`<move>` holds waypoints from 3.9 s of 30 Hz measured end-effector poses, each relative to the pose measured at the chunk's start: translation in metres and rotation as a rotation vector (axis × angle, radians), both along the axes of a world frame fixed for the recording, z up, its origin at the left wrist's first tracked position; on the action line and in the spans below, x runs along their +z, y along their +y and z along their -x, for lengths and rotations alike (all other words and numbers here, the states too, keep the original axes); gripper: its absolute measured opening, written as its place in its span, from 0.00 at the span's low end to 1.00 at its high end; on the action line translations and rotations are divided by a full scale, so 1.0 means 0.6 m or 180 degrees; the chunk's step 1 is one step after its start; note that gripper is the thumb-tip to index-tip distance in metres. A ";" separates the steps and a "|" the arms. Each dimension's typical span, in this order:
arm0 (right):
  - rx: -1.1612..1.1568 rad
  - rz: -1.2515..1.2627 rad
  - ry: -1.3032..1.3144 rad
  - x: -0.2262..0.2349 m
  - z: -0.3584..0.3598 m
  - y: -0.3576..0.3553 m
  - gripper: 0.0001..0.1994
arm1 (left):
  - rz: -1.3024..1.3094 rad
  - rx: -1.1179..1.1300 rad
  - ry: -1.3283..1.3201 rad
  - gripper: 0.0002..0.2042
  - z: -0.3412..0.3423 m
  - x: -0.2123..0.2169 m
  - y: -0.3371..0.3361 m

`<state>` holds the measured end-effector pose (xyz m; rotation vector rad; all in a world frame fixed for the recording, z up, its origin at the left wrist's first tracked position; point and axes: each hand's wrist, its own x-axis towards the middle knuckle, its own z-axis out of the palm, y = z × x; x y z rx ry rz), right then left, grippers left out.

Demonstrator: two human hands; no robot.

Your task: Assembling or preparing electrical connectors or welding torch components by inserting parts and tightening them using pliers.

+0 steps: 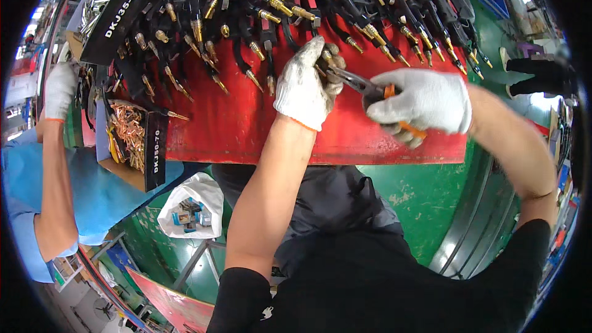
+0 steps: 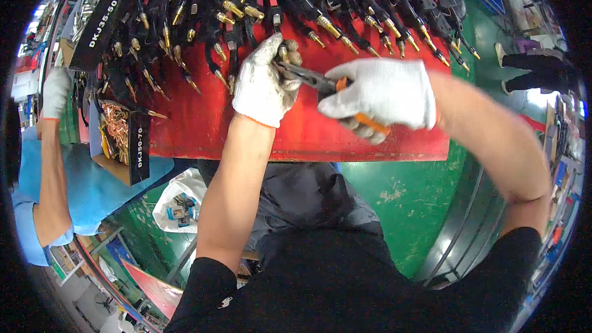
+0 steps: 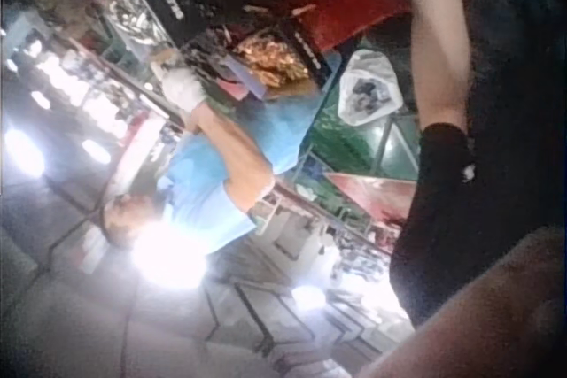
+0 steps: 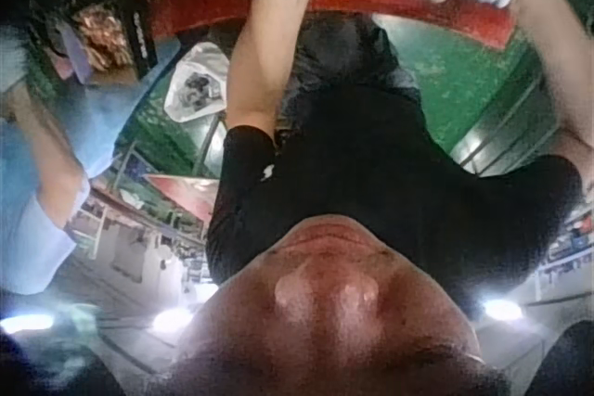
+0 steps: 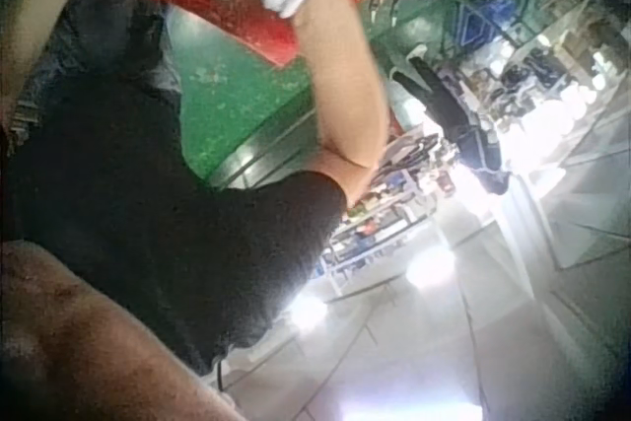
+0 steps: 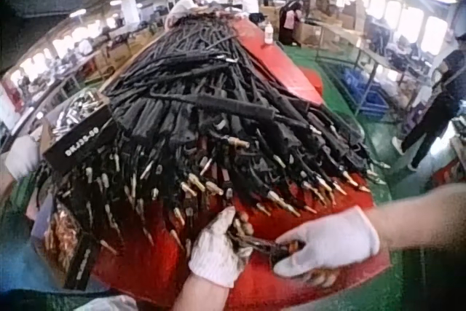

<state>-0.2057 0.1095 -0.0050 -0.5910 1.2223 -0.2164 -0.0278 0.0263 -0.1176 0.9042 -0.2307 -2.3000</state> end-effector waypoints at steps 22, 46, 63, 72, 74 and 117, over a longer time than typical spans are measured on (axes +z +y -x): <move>-0.1105 0.1566 0.1771 -0.048 -0.112 0.009 0.23 | 0.0107 -0.0199 0.0906 0.24 -0.016 -0.040 0.004; -0.0448 0.2428 0.3838 -0.078 -0.141 -0.002 0.23 | 0.0599 -0.0091 0.1077 0.11 -0.032 -0.065 0.046; -0.2632 0.3496 0.2380 -0.159 -0.099 0.109 0.04 | 0.0099 -0.0351 -0.0416 0.13 -0.018 0.016 0.101; -0.2200 0.4221 0.2745 -0.161 -0.094 0.126 0.06 | 0.0013 -0.0243 0.0099 0.09 0.003 0.003 0.089; -0.2208 0.4284 0.2658 -0.162 -0.089 0.126 0.07 | -0.0106 -0.0198 0.0131 0.09 0.002 0.018 0.093; -0.2055 0.4108 0.2676 -0.155 -0.104 0.124 0.07 | 0.0198 -0.0296 -0.0051 0.09 -0.020 -0.014 0.090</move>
